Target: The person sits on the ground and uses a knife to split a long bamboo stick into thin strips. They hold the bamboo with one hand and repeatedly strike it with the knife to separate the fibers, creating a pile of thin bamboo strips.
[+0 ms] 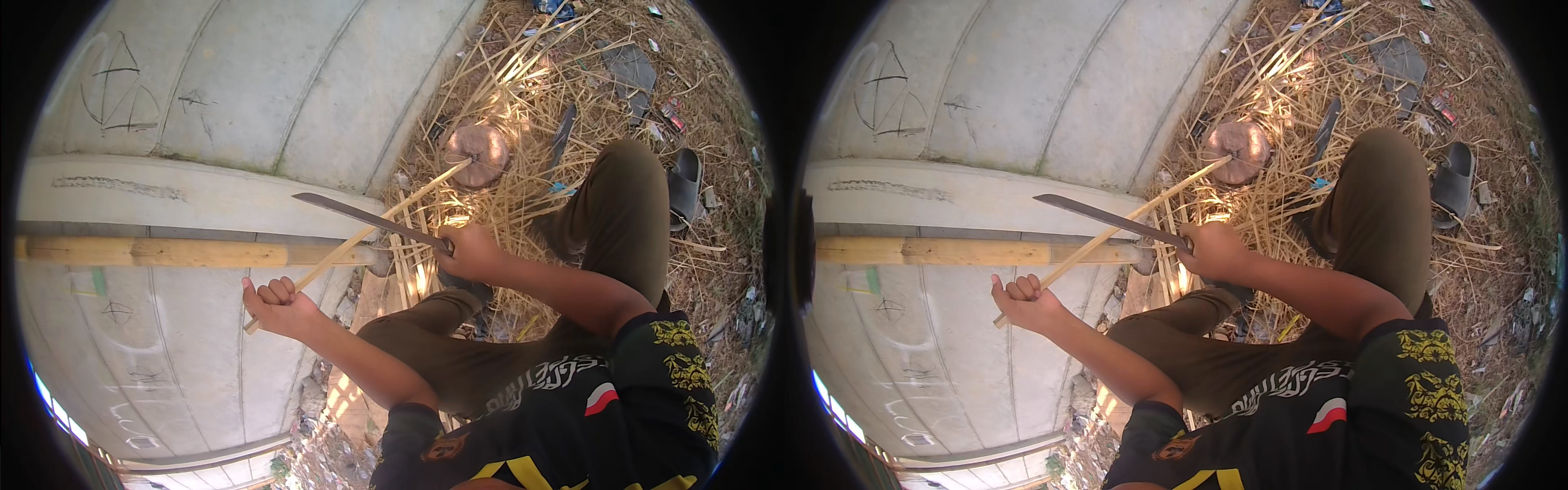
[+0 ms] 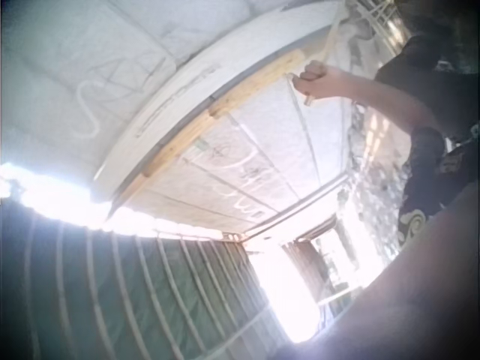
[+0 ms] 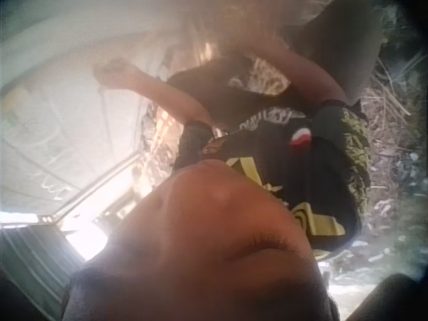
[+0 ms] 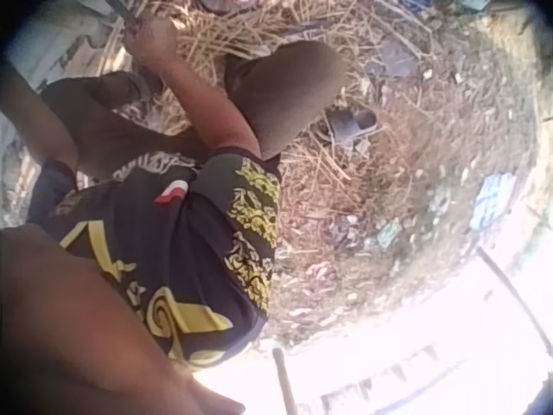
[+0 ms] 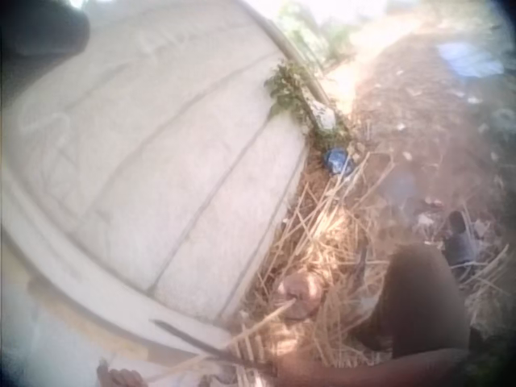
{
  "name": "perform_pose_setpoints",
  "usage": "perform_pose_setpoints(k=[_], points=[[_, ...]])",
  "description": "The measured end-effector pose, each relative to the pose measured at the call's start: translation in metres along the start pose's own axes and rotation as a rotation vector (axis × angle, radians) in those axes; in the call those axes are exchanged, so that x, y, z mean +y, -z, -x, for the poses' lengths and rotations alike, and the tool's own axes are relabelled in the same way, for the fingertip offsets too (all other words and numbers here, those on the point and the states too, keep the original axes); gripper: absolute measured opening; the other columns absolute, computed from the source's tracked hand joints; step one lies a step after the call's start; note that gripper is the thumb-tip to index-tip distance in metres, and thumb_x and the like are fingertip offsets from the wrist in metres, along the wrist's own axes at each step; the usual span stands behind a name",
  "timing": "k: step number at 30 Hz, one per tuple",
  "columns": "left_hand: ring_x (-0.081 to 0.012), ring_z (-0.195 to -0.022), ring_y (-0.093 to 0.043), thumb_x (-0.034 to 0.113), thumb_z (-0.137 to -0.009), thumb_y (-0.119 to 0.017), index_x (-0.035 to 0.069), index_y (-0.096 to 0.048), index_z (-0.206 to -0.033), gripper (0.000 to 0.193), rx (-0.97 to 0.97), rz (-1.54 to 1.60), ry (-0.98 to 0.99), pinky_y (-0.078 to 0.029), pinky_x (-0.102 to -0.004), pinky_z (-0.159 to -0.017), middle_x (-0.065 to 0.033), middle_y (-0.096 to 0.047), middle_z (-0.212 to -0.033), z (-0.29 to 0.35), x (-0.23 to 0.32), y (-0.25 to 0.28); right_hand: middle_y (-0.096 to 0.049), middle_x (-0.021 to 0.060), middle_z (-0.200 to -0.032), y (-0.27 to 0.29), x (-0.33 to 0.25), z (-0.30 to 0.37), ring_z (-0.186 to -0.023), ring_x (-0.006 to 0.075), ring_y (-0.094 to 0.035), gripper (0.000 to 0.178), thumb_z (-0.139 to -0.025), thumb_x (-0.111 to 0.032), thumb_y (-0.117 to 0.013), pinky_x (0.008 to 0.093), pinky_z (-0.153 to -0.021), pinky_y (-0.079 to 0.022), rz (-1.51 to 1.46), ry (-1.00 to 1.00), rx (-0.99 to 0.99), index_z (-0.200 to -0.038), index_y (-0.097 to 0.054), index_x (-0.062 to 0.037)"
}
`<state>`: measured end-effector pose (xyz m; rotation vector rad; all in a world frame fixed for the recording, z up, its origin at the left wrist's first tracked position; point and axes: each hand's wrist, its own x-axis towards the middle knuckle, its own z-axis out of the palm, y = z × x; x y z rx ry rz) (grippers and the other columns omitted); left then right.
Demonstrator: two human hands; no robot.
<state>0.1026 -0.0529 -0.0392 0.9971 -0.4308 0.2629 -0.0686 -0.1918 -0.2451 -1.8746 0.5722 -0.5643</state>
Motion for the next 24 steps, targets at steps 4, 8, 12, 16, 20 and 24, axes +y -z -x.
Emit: perform_pose_setpoints(k=[4, 8, 12, 16, 20, 24], points=[[-0.0091, -0.045, -0.010, 0.011, -0.088, -0.065, 0.016, -0.030, -0.062, 0.043, -0.025, 0.017, 0.012, -0.012, -0.0274, -0.045, 0.0053, -0.014, -0.051, 0.001, -0.003, -0.005, -0.068, 0.0183, -0.075, -0.008, 0.037, 0.001, -0.071, 0.0359, -0.067, 0.026, -0.080, -0.024, -0.066, 0.0443, -0.067, -0.054, 0.038, -0.239, -0.030, -0.095, -0.069, -0.0040], [-0.0092, -0.045, -0.010, 0.012, -0.088, -0.065, 0.016, -0.028, -0.061, 0.045, 0.028, -0.021, 0.001, -0.012, -0.0272, -0.045, 0.0052, -0.014, -0.051, 0.000, -0.003, -0.003, -0.066, 0.0175, -0.069, -0.022, 0.059, -0.001, -0.069, 0.0353, -0.067, 0.023, -0.080, -0.023, -0.067, 0.0448, -0.064, -0.053, 0.115, -0.244, -0.056, -0.095, -0.068, -0.0050], [-0.0086, -0.045, -0.010, 0.013, -0.089, -0.064, 0.014, -0.038, -0.063, 0.037, -0.033, 0.022, 0.004, -0.011, -0.0273, -0.046, 0.0053, -0.015, -0.051, -0.002, -0.005, 0.007, -0.066, 0.0173, -0.071, -0.013, 0.017, 0.006, -0.070, 0.0344, -0.067, 0.021, -0.079, -0.023, -0.067, 0.0449, -0.064, -0.054, 0.019, 0.190, 0.001, -0.092, -0.068, -0.0056], [-0.0091, -0.045, -0.008, 0.019, -0.090, -0.064, 0.018, -0.024, -0.059, 0.050, -0.055, 0.053, 0.008, -0.010, -0.0282, -0.046, 0.0053, -0.012, -0.051, 0.002, -0.003, -0.002, -0.068, 0.0168, -0.075, -0.010, 0.042, 0.001, -0.074, 0.0331, -0.068, 0.022, -0.080, -0.024, -0.067, 0.0447, -0.066, -0.055, 0.055, -0.078, -0.031, -0.090, -0.068, -0.0045], [-0.0095, -0.045, -0.007, 0.023, -0.091, -0.062, 0.019, -0.012, -0.062, 0.058, -0.057, 0.093, -0.003, -0.009, -0.0288, -0.046, 0.0050, -0.010, -0.050, 0.011, -0.001, -0.011, -0.067, 0.0180, -0.075, -0.009, 0.062, -0.009, -0.072, 0.0338, -0.068, 0.028, -0.078, -0.026, -0.068, 0.0450, -0.067, -0.054, 0.210, -0.402, -0.120, -0.093, -0.069, -0.0020], [-0.0095, -0.046, -0.006, 0.024, -0.091, -0.061, 0.019, -0.011, -0.063, 0.058, -0.105, 0.065, -0.045, -0.009, -0.0290, -0.046, 0.0049, -0.009, -0.050, 0.009, -0.002, -0.005, -0.066, 0.0186, -0.072, -0.012, 0.026, -0.003, -0.069, 0.0348, -0.067, 0.031, -0.077, -0.027, -0.069, 0.0449, -0.066, -0.054, 0.108, -0.129, 0.002, -0.093, -0.069, -0.0010]])
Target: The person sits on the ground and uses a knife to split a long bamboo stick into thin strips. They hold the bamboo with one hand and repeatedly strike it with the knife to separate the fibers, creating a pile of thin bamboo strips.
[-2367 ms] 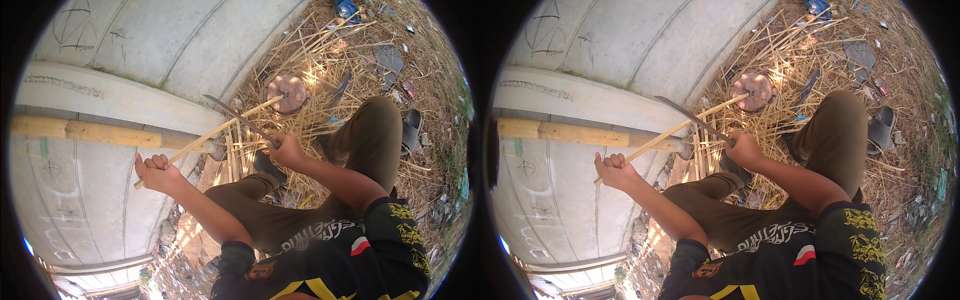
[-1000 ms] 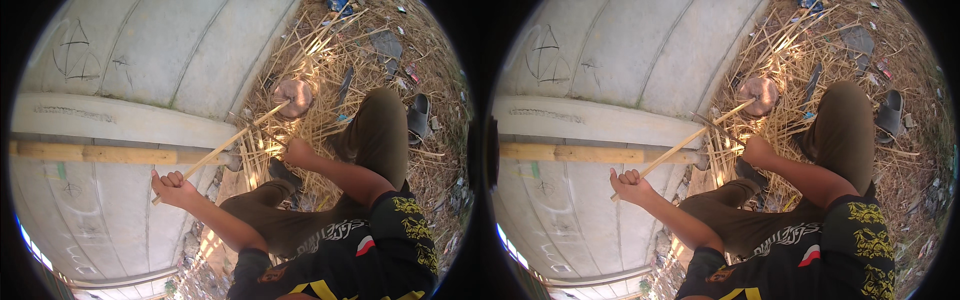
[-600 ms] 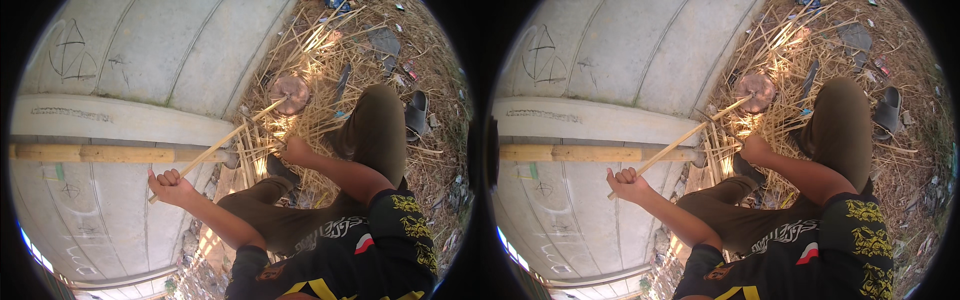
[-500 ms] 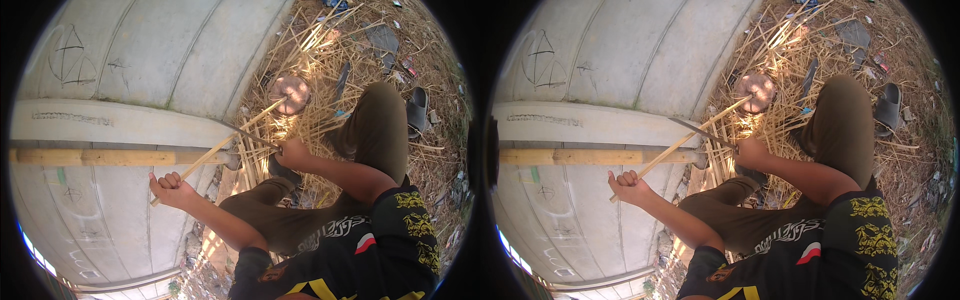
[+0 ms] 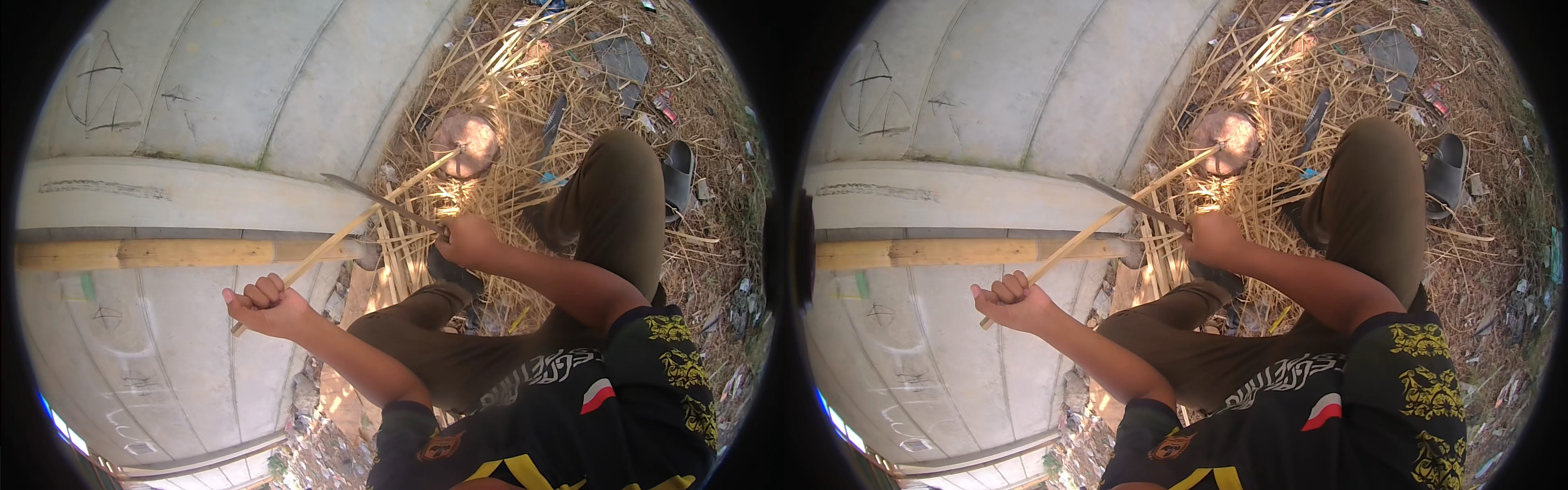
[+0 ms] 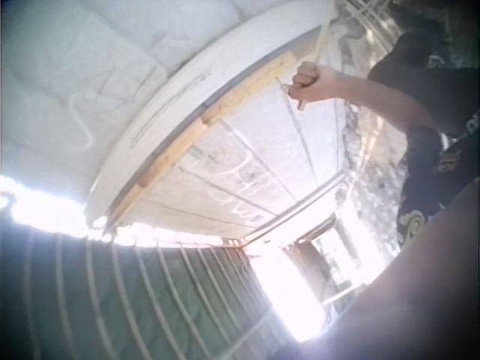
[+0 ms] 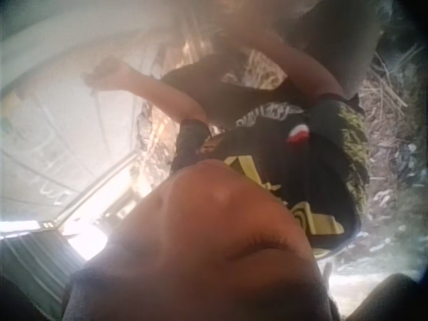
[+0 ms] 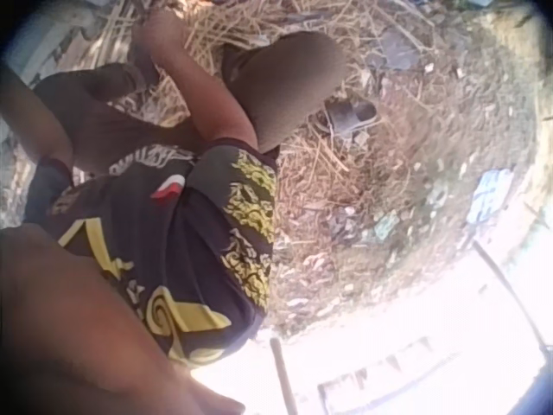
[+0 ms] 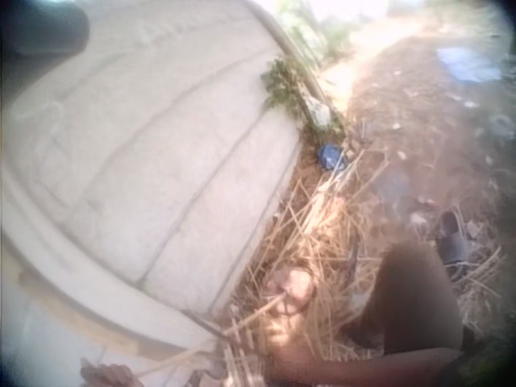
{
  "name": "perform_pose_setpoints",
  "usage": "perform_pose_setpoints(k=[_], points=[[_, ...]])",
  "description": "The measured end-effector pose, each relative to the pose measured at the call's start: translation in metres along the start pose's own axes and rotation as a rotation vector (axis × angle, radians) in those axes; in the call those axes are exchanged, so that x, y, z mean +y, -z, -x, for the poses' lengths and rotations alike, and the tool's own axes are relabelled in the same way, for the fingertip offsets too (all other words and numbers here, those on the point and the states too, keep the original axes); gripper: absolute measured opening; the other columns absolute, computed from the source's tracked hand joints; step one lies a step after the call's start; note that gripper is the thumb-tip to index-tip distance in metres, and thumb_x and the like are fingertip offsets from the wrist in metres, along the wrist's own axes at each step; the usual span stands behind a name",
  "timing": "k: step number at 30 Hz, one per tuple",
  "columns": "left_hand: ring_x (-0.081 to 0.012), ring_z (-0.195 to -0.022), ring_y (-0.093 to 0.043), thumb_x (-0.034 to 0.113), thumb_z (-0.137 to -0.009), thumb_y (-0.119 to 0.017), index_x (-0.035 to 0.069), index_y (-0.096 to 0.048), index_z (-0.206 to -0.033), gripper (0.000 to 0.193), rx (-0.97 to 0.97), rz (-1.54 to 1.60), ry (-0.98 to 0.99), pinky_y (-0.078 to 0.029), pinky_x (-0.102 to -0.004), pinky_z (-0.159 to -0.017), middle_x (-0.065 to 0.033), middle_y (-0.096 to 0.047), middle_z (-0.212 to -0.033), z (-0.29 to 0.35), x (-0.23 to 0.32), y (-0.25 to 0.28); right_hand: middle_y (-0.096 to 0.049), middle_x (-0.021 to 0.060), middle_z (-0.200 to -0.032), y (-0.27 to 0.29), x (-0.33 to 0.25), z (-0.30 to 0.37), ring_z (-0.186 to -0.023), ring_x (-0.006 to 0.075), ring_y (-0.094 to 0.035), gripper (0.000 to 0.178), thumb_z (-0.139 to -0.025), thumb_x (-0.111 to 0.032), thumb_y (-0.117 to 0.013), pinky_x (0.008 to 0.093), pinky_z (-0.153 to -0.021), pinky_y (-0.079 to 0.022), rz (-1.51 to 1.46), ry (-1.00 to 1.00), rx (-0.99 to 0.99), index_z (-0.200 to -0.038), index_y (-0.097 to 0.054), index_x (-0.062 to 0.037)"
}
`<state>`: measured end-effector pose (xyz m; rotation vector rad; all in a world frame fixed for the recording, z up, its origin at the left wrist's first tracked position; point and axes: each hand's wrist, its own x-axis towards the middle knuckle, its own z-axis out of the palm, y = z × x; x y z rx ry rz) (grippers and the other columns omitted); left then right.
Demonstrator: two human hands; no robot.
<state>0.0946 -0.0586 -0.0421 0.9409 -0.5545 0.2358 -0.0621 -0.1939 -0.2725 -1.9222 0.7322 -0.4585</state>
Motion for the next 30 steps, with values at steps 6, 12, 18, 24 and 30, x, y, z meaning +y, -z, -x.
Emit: perform_pose_setpoints(k=[6, 12, 18, 24, 30], points=[[-0.0094, -0.046, -0.006, 0.024, -0.092, -0.060, 0.019, -0.010, -0.064, 0.058, -0.062, 0.060, 0.028, -0.009, -0.0288, -0.046, 0.0046, -0.009, -0.051, 0.000, -0.002, -0.003, -0.067, 0.0192, -0.075, -0.005, 0.033, 0.001, -0.072, 0.0354, -0.068, 0.026, -0.081, -0.026, -0.066, 0.0447, -0.066, -0.054, 0.026, 0.000, 0.005, -0.093, -0.068, -0.0031], [-0.0097, -0.047, -0.006, 0.024, -0.092, -0.060, 0.018, -0.011, -0.064, 0.057, 0.029, -0.001, 0.025, -0.010, -0.0288, -0.046, 0.0043, -0.009, -0.051, -0.004, -0.002, 0.005, -0.065, 0.0182, -0.067, -0.015, 0.017, 0.002, -0.066, 0.0362, -0.067, 0.024, -0.079, -0.024, -0.068, 0.0468, -0.062, -0.052, -0.063, -0.156, 0.008, -0.083, -0.062, -0.0013], [-0.0097, -0.047, -0.006, 0.023, -0.092, -0.060, 0.018, -0.011, -0.064, 0.057, -0.035, 0.070, 0.051, -0.010, -0.0290, -0.046, 0.0045, -0.009, -0.051, -0.005, -0.002, 0.004, -0.066, 0.0183, -0.070, -0.002, 0.009, 0.005, -0.067, 0.0347, -0.067, 0.022, -0.080, -0.024, -0.067, 0.0445, -0.064, -0.054, -0.013, 0.099, -0.020, -0.086, -0.067, -0.0031], [-0.0099, -0.047, -0.006, 0.023, -0.093, -0.058, 0.018, -0.011, -0.064, 0.056, 0.042, 0.030, 0.048, -0.010, -0.0288, -0.046, 0.0047, -0.010, -0.051, -0.004, -0.001, 0.008, -0.067, 0.0191, -0.074, -0.005, 0.023, -0.010, -0.073, 0.0340, -0.069, 0.029, -0.080, -0.027, -0.064, 0.0446, -0.067, -0.055, 0.064, -0.302, -0.157, -0.093, -0.071, -0.0022], [-0.0096, -0.046, -0.006, 0.023, -0.094, -0.058, 0.018, -0.011, -0.063, 0.056, -0.053, 0.085, 0.056, -0.010, -0.0285, -0.046, 0.0048, -0.010, -0.050, -0.009, 0.000, 0.012, -0.066, 0.0177, -0.070, 0.009, -0.012, 0.003, -0.067, 0.0350, -0.067, 0.029, -0.078, -0.026, -0.066, 0.0451, -0.062, -0.053, -0.100, 0.287, -0.031, -0.092, -0.069, -0.0012]])
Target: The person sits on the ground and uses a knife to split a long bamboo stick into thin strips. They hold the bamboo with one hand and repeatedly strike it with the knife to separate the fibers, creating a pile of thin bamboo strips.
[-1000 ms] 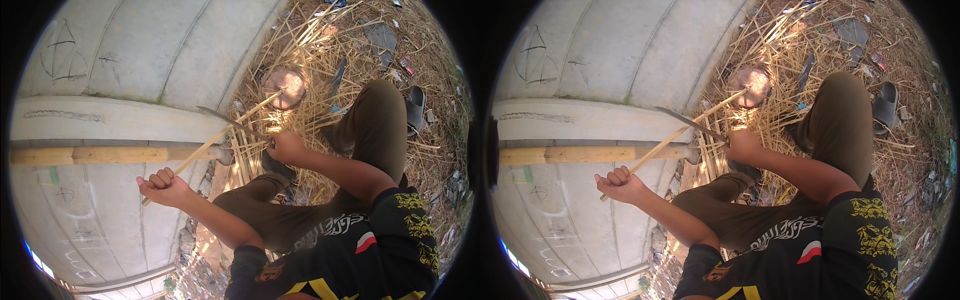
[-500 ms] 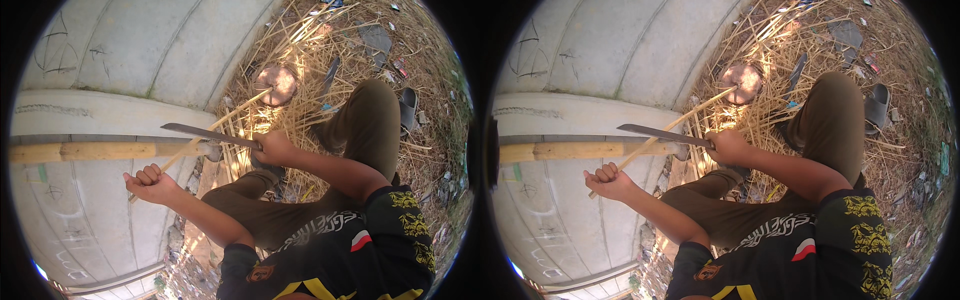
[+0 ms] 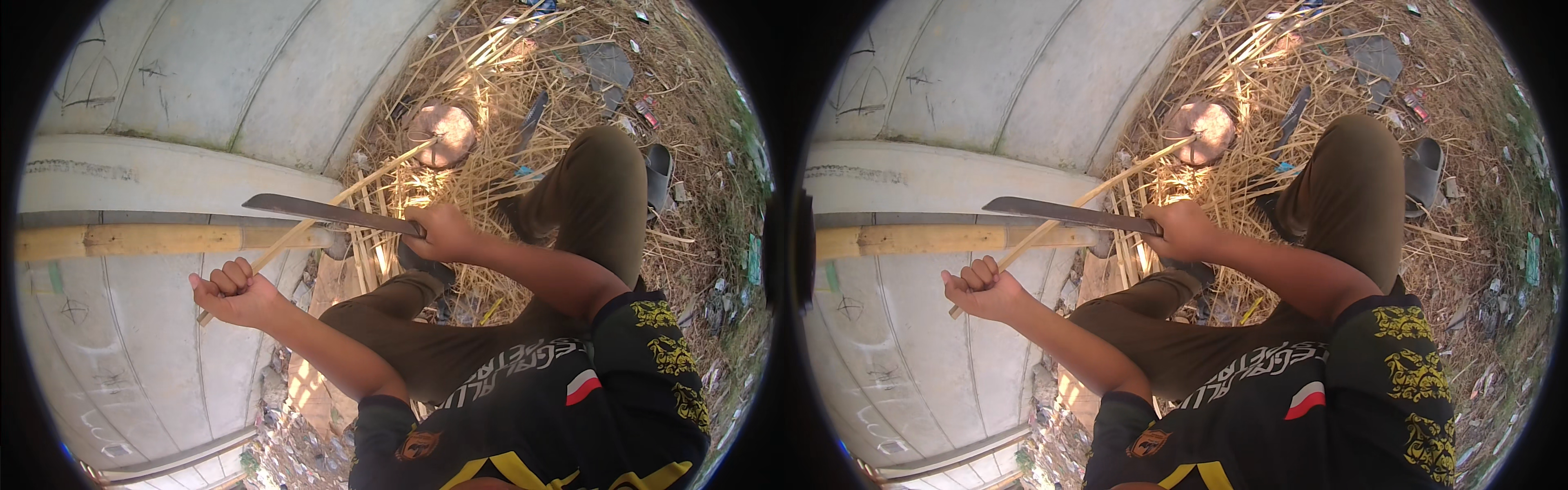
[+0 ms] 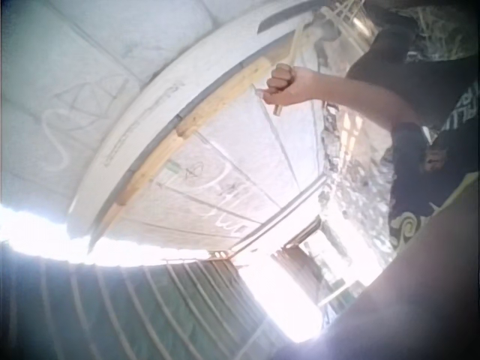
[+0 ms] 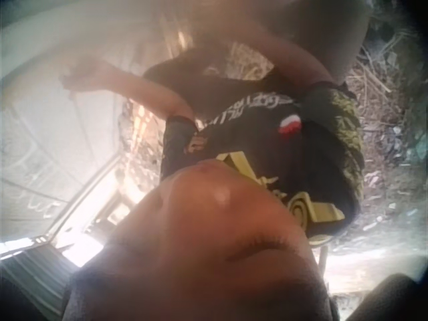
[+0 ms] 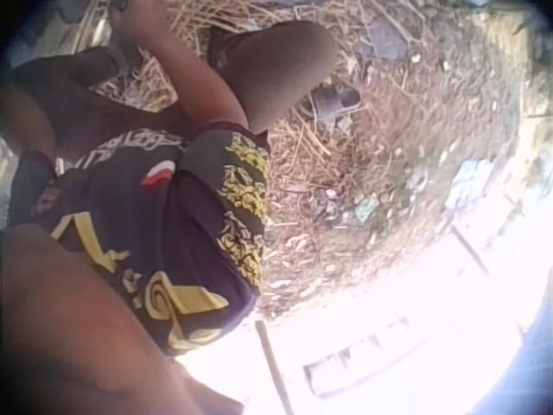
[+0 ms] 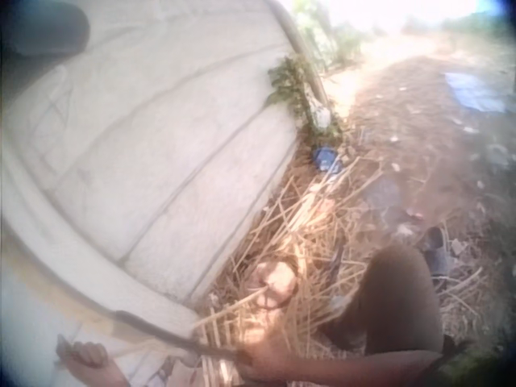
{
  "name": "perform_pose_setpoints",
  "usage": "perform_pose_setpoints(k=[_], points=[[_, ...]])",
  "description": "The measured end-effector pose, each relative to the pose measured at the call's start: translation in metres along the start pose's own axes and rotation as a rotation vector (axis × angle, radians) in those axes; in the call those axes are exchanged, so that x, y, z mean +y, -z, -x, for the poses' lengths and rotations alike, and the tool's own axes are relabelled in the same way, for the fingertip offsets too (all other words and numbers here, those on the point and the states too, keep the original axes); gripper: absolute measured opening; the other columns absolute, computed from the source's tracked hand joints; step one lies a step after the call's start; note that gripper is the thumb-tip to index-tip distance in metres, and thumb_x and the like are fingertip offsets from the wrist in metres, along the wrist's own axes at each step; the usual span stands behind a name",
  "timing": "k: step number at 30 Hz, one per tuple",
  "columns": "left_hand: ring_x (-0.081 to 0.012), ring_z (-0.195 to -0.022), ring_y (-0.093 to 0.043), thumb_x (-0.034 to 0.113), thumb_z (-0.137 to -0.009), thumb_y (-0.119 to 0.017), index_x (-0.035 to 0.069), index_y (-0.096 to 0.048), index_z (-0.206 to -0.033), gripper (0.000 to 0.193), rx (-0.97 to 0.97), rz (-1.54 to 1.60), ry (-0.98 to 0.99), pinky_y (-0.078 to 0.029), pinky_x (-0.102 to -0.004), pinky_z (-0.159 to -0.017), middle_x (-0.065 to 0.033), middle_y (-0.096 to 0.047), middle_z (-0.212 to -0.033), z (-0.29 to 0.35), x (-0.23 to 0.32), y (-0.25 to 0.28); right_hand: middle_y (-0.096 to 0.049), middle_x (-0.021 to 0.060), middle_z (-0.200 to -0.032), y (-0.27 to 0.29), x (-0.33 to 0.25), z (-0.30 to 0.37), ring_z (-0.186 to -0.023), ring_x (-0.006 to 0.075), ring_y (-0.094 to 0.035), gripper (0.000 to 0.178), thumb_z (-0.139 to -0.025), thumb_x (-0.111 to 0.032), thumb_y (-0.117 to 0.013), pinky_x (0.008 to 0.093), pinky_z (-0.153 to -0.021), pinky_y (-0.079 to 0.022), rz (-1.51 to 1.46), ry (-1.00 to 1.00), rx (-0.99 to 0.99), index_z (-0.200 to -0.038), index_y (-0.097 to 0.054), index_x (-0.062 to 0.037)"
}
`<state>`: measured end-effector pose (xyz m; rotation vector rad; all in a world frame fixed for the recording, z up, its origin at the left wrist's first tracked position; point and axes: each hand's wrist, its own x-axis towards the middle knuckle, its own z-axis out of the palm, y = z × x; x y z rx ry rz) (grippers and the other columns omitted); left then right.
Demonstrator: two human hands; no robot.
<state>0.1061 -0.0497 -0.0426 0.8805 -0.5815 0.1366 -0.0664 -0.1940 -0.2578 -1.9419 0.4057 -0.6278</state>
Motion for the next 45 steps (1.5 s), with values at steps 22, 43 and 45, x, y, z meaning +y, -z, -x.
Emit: perform_pose_setpoints(k=[22, 43, 45], points=[[-0.0095, -0.047, -0.007, 0.022, -0.093, -0.057, 0.018, -0.012, -0.064, 0.055, 0.048, -0.017, 0.015, -0.010, -0.0287, -0.046, 0.0048, -0.010, -0.051, 0.004, -0.001, -0.012, -0.069, 0.0191, -0.079, -0.011, 0.073, -0.002, -0.076, 0.0347, -0.069, 0.032, -0.079, -0.029, -0.068, 0.0446, -0.068, -0.054, 0.029, -0.763, -0.077, -0.095, -0.070, -0.0009], [-0.0094, -0.047, -0.007, 0.020, -0.093, -0.056, 0.018, -0.012, -0.063, 0.054, -0.005, 0.008, -0.001, -0.010, -0.0287, -0.046, 0.0045, -0.011, -0.051, 0.007, 0.003, -0.011, -0.070, 0.0184, -0.087, 0.011, 0.013, -0.020, -0.084, 0.0320, -0.070, 0.031, -0.079, -0.023, -0.063, 0.0424, -0.073, -0.055, -0.013, -0.689, -0.102, -0.101, -0.069, -0.0021], [-0.0094, -0.046, -0.006, 0.020, -0.093, -0.056, 0.018, -0.012, -0.062, 0.054, -0.018, 0.024, 0.012, -0.010, -0.0287, -0.046, 0.0045, -0.011, -0.051, 0.009, 0.009, -0.012, -0.069, 0.0179, -0.077, 0.022, -0.003, -0.013, -0.075, 0.0325, -0.070, 0.031, -0.078, -0.025, -0.066, 0.0423, -0.068, -0.055, -0.023, -0.602, -0.138, -0.093, -0.068, 0.0014]])
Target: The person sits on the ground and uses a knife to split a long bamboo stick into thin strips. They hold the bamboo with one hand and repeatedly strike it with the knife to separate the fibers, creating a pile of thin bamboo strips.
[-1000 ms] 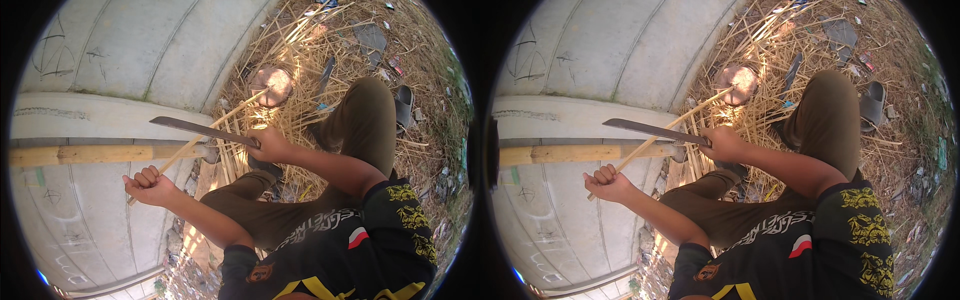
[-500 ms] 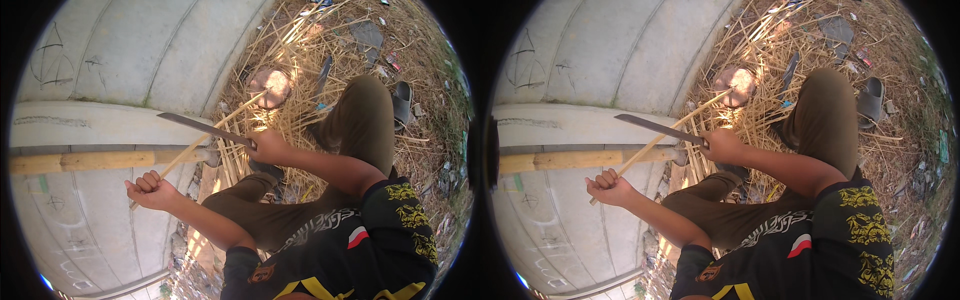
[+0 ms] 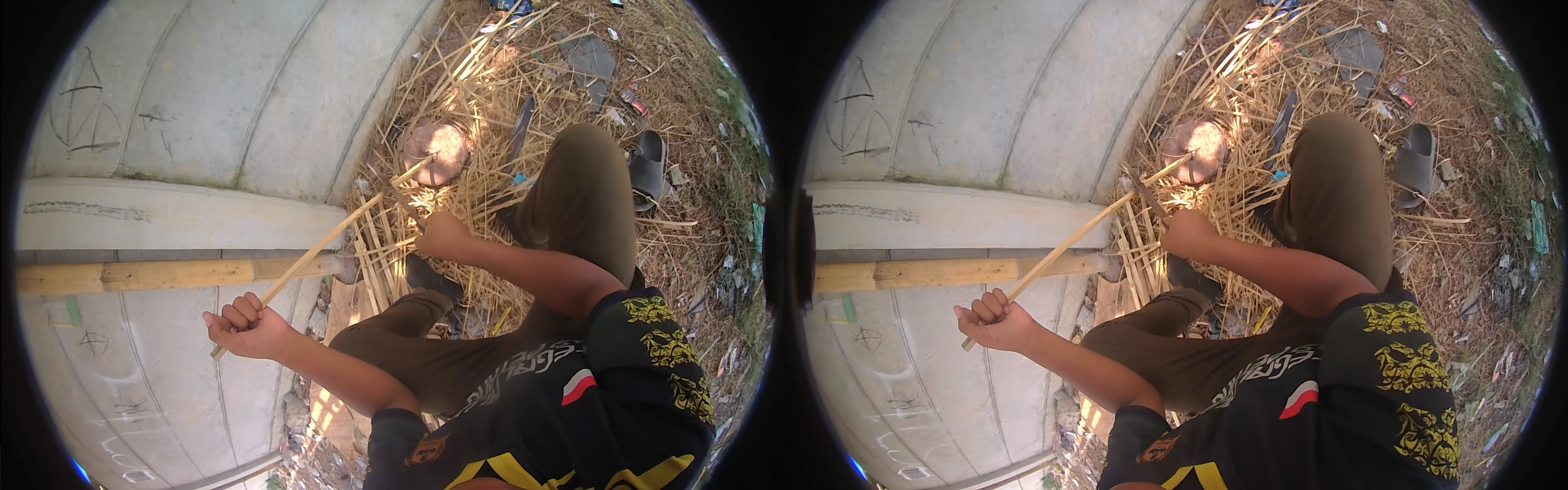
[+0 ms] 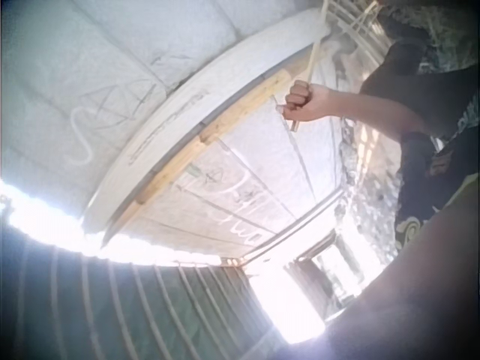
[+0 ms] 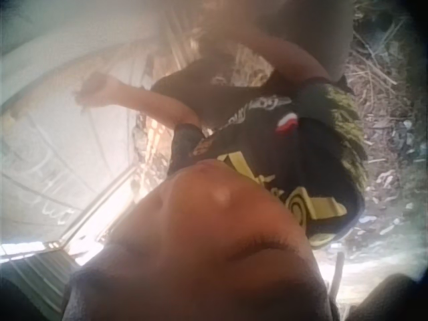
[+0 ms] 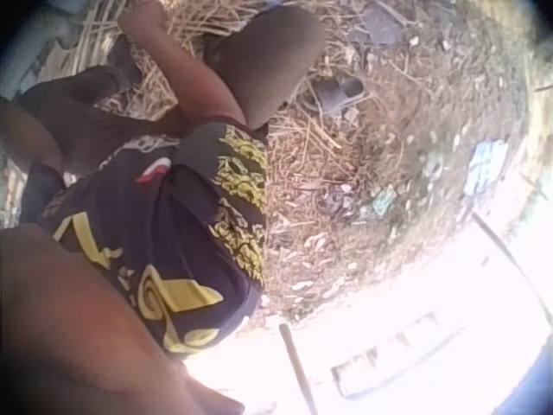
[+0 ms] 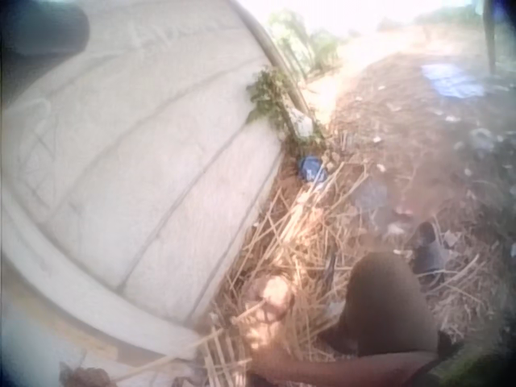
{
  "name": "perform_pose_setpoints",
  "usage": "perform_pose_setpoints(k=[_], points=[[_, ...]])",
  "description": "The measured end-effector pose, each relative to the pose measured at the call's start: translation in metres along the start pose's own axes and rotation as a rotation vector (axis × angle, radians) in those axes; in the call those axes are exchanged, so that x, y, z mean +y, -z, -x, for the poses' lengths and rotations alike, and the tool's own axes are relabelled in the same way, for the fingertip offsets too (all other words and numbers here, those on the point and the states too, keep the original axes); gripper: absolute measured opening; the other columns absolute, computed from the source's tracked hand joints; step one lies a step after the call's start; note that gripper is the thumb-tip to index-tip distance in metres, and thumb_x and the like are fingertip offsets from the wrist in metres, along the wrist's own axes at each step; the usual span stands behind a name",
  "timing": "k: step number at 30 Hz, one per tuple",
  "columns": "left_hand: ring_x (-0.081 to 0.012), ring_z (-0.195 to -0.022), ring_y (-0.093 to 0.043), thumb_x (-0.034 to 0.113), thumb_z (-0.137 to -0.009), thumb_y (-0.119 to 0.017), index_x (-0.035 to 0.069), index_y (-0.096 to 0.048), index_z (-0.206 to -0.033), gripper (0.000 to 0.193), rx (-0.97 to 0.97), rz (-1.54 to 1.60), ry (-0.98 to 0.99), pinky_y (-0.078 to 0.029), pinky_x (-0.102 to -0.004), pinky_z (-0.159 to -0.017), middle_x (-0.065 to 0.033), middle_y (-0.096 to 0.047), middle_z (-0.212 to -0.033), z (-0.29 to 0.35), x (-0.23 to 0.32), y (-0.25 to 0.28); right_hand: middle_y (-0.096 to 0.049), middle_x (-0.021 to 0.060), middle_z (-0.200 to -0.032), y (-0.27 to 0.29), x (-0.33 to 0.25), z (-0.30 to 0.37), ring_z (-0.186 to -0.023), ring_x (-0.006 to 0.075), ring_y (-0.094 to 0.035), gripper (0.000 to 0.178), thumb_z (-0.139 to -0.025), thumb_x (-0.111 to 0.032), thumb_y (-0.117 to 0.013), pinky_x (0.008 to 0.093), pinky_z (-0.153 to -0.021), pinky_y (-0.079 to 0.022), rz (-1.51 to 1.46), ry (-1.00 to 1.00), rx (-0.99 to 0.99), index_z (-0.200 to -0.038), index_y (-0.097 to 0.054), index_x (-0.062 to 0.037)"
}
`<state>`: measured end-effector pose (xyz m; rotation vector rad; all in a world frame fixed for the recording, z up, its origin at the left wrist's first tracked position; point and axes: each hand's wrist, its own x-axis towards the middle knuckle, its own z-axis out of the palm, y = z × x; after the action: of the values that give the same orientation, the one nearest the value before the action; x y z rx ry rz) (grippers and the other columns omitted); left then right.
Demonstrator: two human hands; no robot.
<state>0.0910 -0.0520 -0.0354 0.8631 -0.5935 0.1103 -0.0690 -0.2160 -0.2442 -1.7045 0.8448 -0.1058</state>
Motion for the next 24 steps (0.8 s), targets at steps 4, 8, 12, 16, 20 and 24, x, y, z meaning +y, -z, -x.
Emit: perform_pose_setpoints(k=[4, 8, 12, 16, 20, 24], points=[[-0.0089, -0.046, -0.008, 0.019, -0.092, -0.057, 0.019, -0.013, -0.064, 0.052, 0.001, 0.003, 0.004, -0.011, -0.0282, -0.046, 0.0049, -0.012, -0.051, -0.001, -0.011, 0.004, -0.067, 0.0159, -0.070, -0.009, -0.010, 0.011, -0.066, 0.0326, -0.068, 0.025, -0.079, -0.021, -0.066, 0.0424, -0.063, -0.054, 0.180, 0.437, 0.142, -0.090, -0.067, 0.0009], [-0.0093, -0.045, -0.007, 0.019, -0.094, -0.056, 0.018, -0.012, -0.063, 0.053, 0.000, 0.000, 0.018, -0.010, -0.0286, -0.045, 0.0046, -0.012, -0.050, -0.004, -0.009, 0.010, -0.067, 0.0176, -0.080, -0.018, 0.008, -0.005, -0.078, 0.0345, -0.068, 0.029, -0.081, -0.027, -0.066, 0.0455, -0.072, -0.054, 0.176, 0.520, 0.067, -0.096, -0.066, -0.0027], [-0.0094, -0.045, -0.006, 0.020, -0.095, -0.055, 0.018, -0.011, -0.062, 0.054, 0.026, 0.008, 0.067, -0.010, -0.0285, -0.045, 0.0046, -0.011, -0.049, -0.004, -0.012, 0.007, -0.068, 0.0193, -0.085, -0.030, 0.074, -0.043, -0.082, 0.0340, -0.068, 0.035, -0.081, -0.025, -0.063, 0.0456, -0.073, -0.054, 0.098, 0.076, 0.011, -0.107, -0.065, -0.0015], [-0.0094, -0.045, -0.006, 0.021, -0.094, -0.055, 0.018, -0.011, -0.062, 0.055, 0.034, -0.033, 0.029, -0.010, -0.0286, -0.046, 0.0046, -0.011, -0.049, -0.005, -0.012, 0.008, -0.068, 0.0199, -0.090, -0.025, 0.062, -0.045, -0.085, 0.0343, -0.068, 0.042, -0.081, -0.023, -0.059, 0.0461, -0.075, -0.054, 0.008, -0.060, -0.014, -0.118, -0.062, -0.0020], [-0.0094, -0.045, -0.006, 0.021, -0.094, -0.056, 0.018, -0.011, -0.063, 0.054, 0.002, -0.002, 0.019, -0.010, -0.0285, -0.046, 0.0046, -0.010, -0.050, -0.003, -0.013, 0.003, -0.068, 0.0178, -0.089, -0.023, 0.039, -0.023, -0.085, 0.0341, -0.068, 0.039, -0.084, -0.025, -0.058, 0.0459, -0.075, -0.053, 0.135, 0.005, 0.052, -0.116, -0.063, -0.0037], [-0.0095, -0.046, -0.006, 0.020, -0.094, -0.055, 0.018, -0.011, -0.063, 0.054, -0.019, -0.025, 0.017, -0.010, -0.0287, -0.046, 0.0045, -0.010, -0.050, -0.001, -0.012, 0.003, -0.067, 0.0163, -0.083, 0.002, 0.001, 0.000, -0.082, 0.0340, -0.067, 0.031, -0.087, -0.029, -0.058, 0.0467, -0.073, -0.052, 0.107, 0.040, 0.006, -0.105, -0.063, -0.0040]])
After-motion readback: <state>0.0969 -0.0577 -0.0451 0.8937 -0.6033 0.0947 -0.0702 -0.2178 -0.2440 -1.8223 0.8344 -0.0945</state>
